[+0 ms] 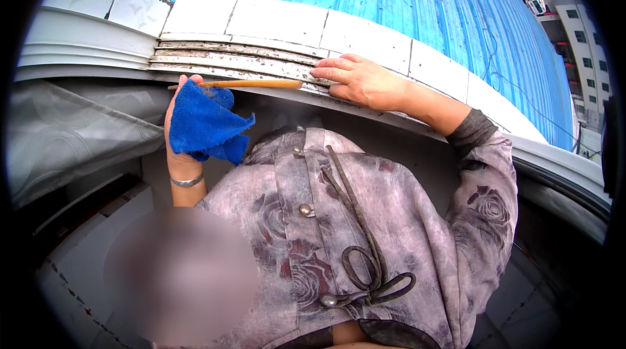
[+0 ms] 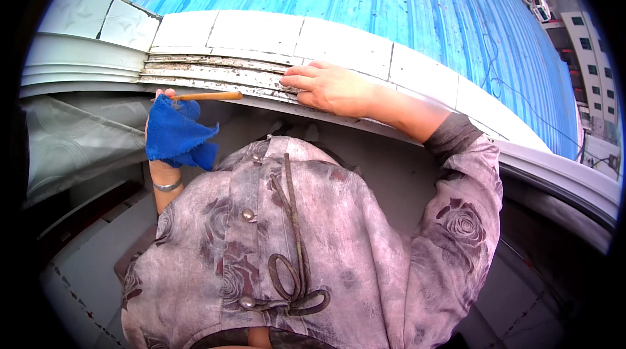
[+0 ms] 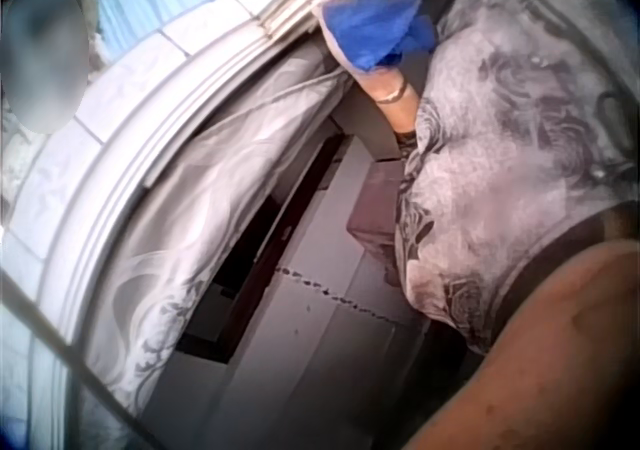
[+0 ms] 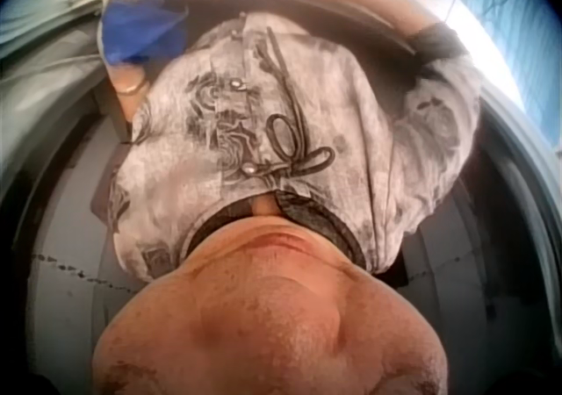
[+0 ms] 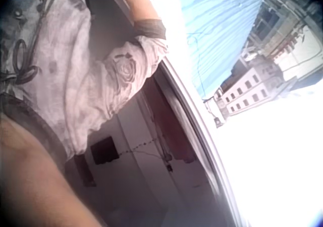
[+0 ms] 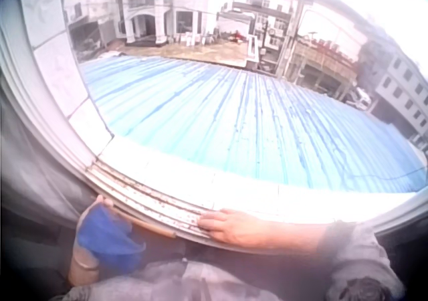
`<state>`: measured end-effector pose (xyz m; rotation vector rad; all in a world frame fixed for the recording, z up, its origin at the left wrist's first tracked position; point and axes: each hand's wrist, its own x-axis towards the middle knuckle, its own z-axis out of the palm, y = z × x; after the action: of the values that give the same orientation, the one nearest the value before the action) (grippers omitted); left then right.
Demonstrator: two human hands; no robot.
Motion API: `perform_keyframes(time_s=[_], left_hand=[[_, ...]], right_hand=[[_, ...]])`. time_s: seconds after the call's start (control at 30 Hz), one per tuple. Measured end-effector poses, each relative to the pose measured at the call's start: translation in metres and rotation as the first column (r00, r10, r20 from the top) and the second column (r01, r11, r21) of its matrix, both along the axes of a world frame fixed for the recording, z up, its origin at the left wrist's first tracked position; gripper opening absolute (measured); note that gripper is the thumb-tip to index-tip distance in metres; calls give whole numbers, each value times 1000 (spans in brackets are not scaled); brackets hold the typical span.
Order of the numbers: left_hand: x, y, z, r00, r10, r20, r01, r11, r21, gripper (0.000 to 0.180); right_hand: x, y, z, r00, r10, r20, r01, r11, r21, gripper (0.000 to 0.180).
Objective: The person cleans a window track using a blue cloth and a thin wooden stick. They scrape debris from the track with the stick and wipe the loosened dirt with the cloth, repeating this process along the length of the track.
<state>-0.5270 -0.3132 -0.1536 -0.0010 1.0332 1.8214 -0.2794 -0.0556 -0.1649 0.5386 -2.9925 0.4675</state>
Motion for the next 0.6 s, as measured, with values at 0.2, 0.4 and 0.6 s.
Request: perform_keyframes(time_s=[0.2,0.4,0.6], left_hand=[[-7,-4,-7,997,2,73,-3,1000,6,31],[3,3,-4,993,-57,107,56,998,11,32],[2,7,-1,999,-38,25,39,998,-41,31]], right_hand=[[3,28,-8,888,-457,-52,383,798,-465,16],[14,33,4,894,-418,-160,381,898,-218,35],[4,-5,2,995,-97,-34,98,995,23,15]])
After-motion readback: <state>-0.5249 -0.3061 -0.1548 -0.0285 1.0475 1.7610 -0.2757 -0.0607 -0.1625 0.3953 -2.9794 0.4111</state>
